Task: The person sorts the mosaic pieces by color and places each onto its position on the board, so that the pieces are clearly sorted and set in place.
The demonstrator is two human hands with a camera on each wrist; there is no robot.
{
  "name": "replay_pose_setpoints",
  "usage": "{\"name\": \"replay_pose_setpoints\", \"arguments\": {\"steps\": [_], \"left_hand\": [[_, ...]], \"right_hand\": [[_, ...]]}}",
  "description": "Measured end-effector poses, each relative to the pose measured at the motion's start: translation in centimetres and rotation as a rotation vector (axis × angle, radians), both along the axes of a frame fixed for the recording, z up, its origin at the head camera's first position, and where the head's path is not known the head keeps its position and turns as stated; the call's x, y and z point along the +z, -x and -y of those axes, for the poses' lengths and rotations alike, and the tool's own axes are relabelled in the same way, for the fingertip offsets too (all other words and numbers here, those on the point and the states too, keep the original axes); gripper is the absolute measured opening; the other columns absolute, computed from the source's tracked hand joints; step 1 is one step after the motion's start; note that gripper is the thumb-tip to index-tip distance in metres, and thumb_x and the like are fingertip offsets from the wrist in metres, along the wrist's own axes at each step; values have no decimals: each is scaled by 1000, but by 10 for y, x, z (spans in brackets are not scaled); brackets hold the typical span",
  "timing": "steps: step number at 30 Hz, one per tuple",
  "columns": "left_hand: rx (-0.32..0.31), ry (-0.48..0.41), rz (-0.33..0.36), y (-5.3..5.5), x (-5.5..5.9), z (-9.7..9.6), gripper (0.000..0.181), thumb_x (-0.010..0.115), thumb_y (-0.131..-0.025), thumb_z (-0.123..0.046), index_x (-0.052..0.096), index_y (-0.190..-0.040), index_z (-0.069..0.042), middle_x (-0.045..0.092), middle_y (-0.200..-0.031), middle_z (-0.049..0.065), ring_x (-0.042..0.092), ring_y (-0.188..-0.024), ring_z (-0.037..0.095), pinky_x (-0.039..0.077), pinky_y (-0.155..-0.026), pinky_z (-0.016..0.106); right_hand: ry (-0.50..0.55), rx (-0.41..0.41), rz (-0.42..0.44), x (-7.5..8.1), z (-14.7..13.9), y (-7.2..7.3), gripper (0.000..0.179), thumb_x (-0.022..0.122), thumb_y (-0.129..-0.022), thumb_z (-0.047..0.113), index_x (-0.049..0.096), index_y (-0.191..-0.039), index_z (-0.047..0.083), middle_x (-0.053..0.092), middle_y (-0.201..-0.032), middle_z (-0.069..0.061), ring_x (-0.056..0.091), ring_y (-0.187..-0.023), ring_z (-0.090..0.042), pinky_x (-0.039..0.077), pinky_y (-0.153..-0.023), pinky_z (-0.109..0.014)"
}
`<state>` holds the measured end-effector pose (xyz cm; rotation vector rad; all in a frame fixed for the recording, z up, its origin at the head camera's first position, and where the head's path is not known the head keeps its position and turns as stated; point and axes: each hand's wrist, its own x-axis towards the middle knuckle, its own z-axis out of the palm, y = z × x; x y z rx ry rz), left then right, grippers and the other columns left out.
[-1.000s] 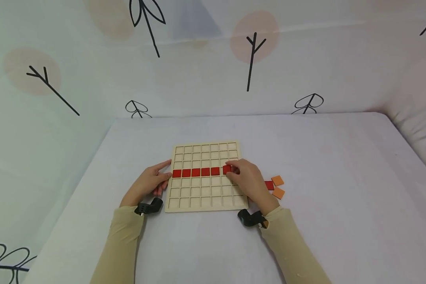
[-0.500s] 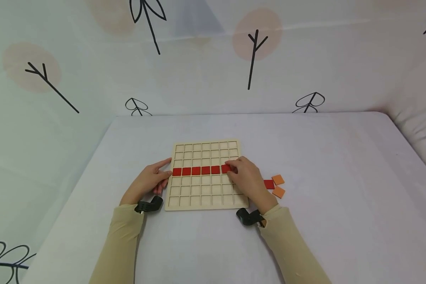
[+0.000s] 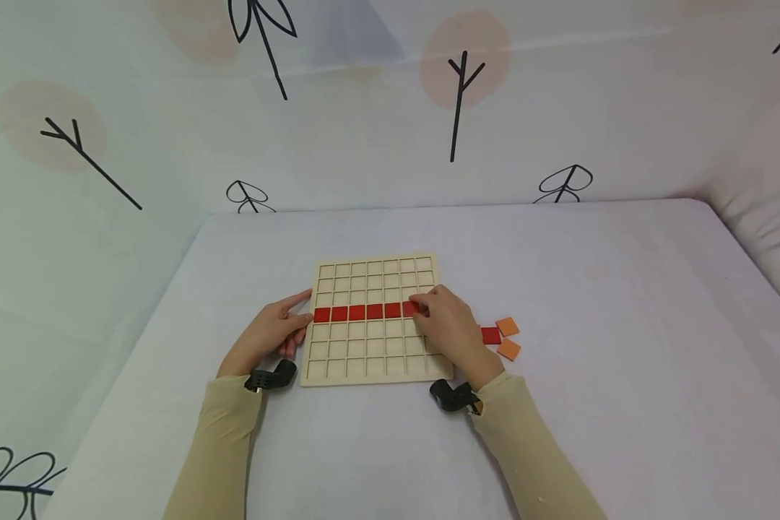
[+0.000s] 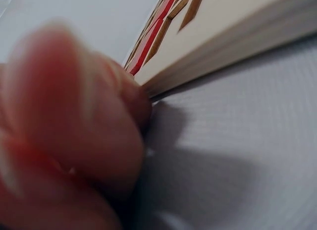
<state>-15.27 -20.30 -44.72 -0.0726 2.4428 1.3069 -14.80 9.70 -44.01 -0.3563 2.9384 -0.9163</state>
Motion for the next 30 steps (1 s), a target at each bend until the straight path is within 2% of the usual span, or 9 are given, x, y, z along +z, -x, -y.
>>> {"name": "replay_pose_setpoints", "arguments": {"steps": [9,20,23,30], "left_hand": [[-12,6,-13,0,-1,0,51,54,-89,-28,34,-136,-32,53,-58,9,48,-41,17,40,-41,26],[-2,14,0,0,-2,-1,51,54,-89,-29,34,-136,-33,53,-58,9,48,-41,18,40,-42,26],[-6,20,6,1,-3,-1,52,54,-89,-29,34,-136,-34,54,-58,9,49,-41,18,40,-42,26],[-3,28,8,3,-2,0,53,55,-89,-29,33,-136,-34,54,-59,9,49,-41,18,41,-41,27]], "right_hand": [[-28,9,6,1,1,-2,35,59,-82,12,60,-117,6,52,-89,-7,46,-73,-18,37,-59,-27],[-23,31,-18,1,-1,-1,35,58,-82,10,60,-116,11,48,-81,-4,43,-71,-17,35,-58,-27],[6,65,12,1,-5,-1,35,58,-83,12,59,-118,11,50,-85,-3,45,-75,-17,38,-62,-29],[160,169,115,11,-16,0,34,57,-87,18,56,-121,15,55,-98,-1,52,-86,-16,42,-74,-34]]}}
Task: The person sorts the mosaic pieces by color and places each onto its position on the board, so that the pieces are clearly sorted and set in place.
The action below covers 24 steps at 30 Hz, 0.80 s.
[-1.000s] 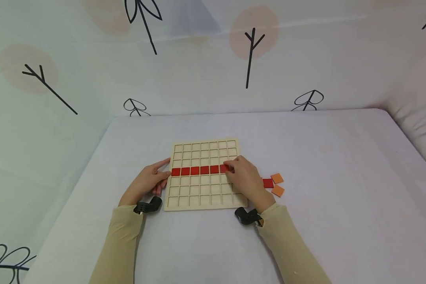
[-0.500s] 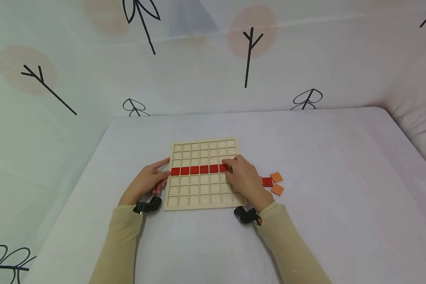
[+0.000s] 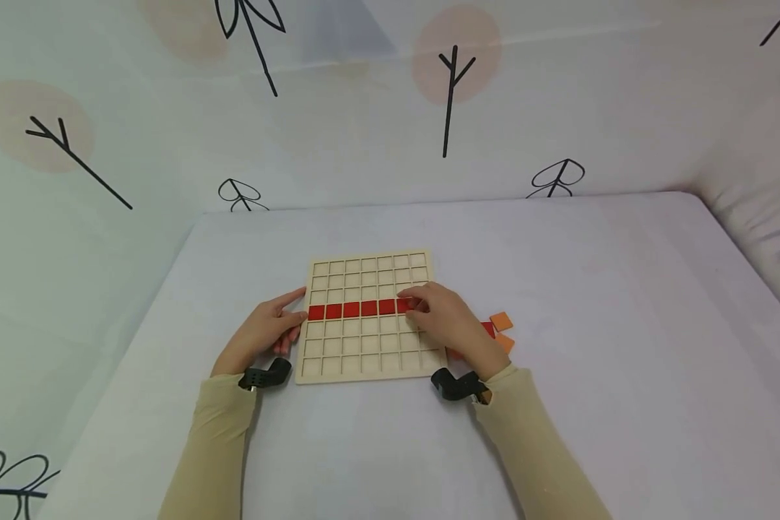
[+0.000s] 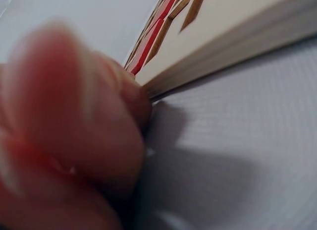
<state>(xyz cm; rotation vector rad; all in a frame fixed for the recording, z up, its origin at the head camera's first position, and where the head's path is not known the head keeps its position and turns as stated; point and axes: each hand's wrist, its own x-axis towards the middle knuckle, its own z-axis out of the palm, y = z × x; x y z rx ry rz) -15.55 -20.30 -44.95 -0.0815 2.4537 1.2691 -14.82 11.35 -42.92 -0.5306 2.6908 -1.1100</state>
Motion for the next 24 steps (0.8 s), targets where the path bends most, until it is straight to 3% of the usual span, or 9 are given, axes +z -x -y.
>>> {"name": "replay_pose_setpoints", "arguments": {"steps": [10,24], "left_hand": [[-2,-3,-3,-1,1,0,53,55,-88,-28,33,-137,-33,54,-58,9,49,-41,18,41,-41,27],[-10,-15,-20,-2,2,-1,53,54,-88,-29,33,-137,-32,53,-58,8,49,-41,18,41,-41,27]], "right_hand": [[-28,20,46,13,-16,0,35,55,-89,27,55,-123,17,58,-97,1,53,-90,-16,43,-73,-33],[-104,-26,76,20,-48,4,39,55,-88,31,53,-124,17,57,-101,-4,51,-94,-21,41,-79,-41]]}}
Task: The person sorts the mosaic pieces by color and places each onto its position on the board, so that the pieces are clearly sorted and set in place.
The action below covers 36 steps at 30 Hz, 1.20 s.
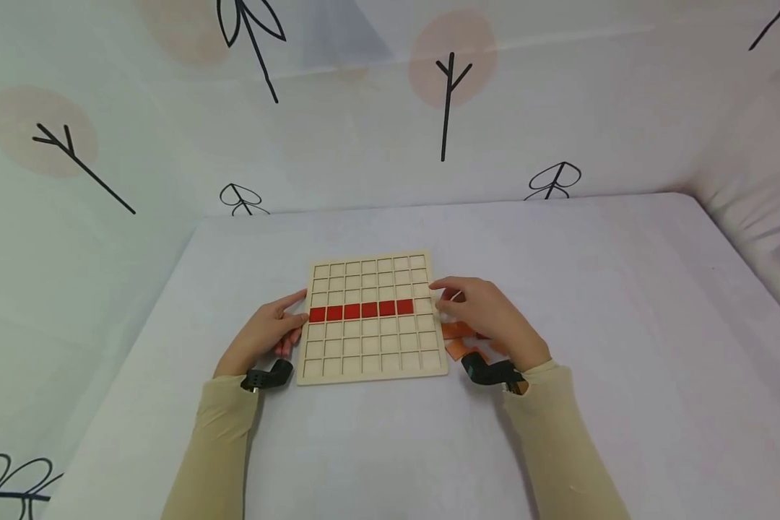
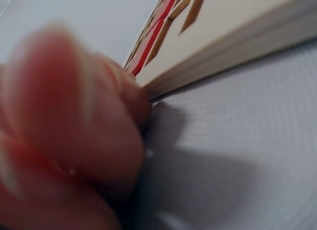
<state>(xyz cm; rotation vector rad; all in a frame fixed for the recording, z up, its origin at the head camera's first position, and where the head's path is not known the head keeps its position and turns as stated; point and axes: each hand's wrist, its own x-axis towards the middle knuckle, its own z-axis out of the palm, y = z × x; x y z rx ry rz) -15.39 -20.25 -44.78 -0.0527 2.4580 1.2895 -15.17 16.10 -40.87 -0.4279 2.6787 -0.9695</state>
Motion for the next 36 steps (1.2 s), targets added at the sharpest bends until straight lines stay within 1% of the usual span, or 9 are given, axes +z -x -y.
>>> {"name": "replay_pose_setpoints", "arguments": {"steps": [3,14,17,21,26,32,36], "left_hand": [[0,-7,-1,-1,-1,0,52,55,-88,-29,34,-137,-32,54,-58,9,49,-41,17,41,-41,27],[6,-18,7,0,1,0,52,55,-89,-28,34,-136,-32,53,-58,9,49,-41,17,40,-41,26],[1,-32,0,0,0,0,53,55,-89,-26,33,-137,-30,54,-58,9,48,-40,17,39,-40,26],[-2,-54,1,0,0,0,54,55,-89,-24,33,-138,-27,54,-57,9,47,-39,16,39,-39,25],[0,-64,10,0,0,0,54,55,-89,-25,33,-138,-28,53,-58,9,47,-39,16,39,-39,26],[-1,-50,-4,0,0,0,53,55,-89,-26,34,-137,-29,54,-57,9,47,-39,16,39,-39,26],[-3,-42,-11,-1,1,0,54,55,-89,-26,33,-138,-27,54,-57,8,47,-39,16,39,-39,26]], "right_hand": [[-15,0,0,0,-6,1,39,54,-88,30,53,-124,17,57,-101,-5,52,-94,-22,42,-79,-41],[-52,6,41,3,-24,1,40,53,-88,30,52,-125,16,57,-101,-5,52,-90,-21,44,-74,-37],[-58,7,54,2,-27,1,40,55,-87,29,53,-124,15,57,-100,-5,53,-88,-21,44,-73,-36],[-69,19,73,0,-31,1,38,57,-86,26,54,-122,14,58,-97,-4,53,-86,-20,45,-73,-35],[-67,51,105,-1,-35,1,37,59,-84,23,56,-119,11,58,-92,-2,53,-82,-18,44,-70,-31],[-84,60,121,1,-40,0,33,60,-84,25,58,-115,12,58,-91,-1,53,-82,-17,44,-70,-32],[-83,59,126,3,-45,-1,29,60,-84,22,60,-111,12,57,-89,-1,53,-80,-17,43,-69,-31]]}}
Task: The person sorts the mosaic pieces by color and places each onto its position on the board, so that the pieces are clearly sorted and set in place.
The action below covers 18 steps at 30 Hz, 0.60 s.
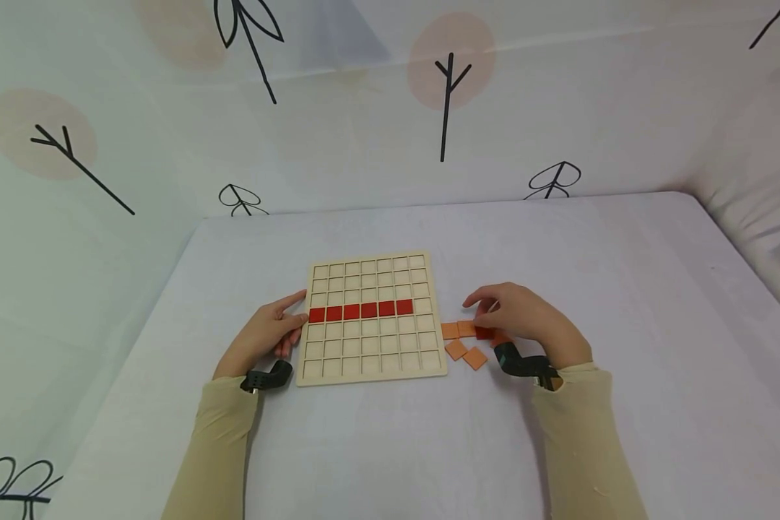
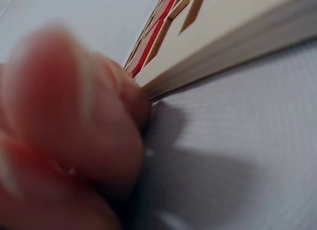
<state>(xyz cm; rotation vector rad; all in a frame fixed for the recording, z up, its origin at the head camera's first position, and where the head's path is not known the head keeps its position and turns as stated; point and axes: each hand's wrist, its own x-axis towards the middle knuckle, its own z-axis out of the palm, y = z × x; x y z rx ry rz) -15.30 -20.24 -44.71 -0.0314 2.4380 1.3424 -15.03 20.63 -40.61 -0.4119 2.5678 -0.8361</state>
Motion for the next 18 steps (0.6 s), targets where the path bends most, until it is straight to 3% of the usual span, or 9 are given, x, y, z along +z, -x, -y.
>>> {"name": "replay_pose_setpoints", "arguments": {"steps": [18], "left_hand": [[13,-12,17,0,1,0,54,55,-88,-27,34,-137,-29,53,-58,9,47,-39,17,39,-39,26]], "right_hand": [[-28,-22,104,-4,-11,-1,24,65,-80,20,62,-101,10,53,-80,-3,48,-73,-19,41,-62,-30]]}}
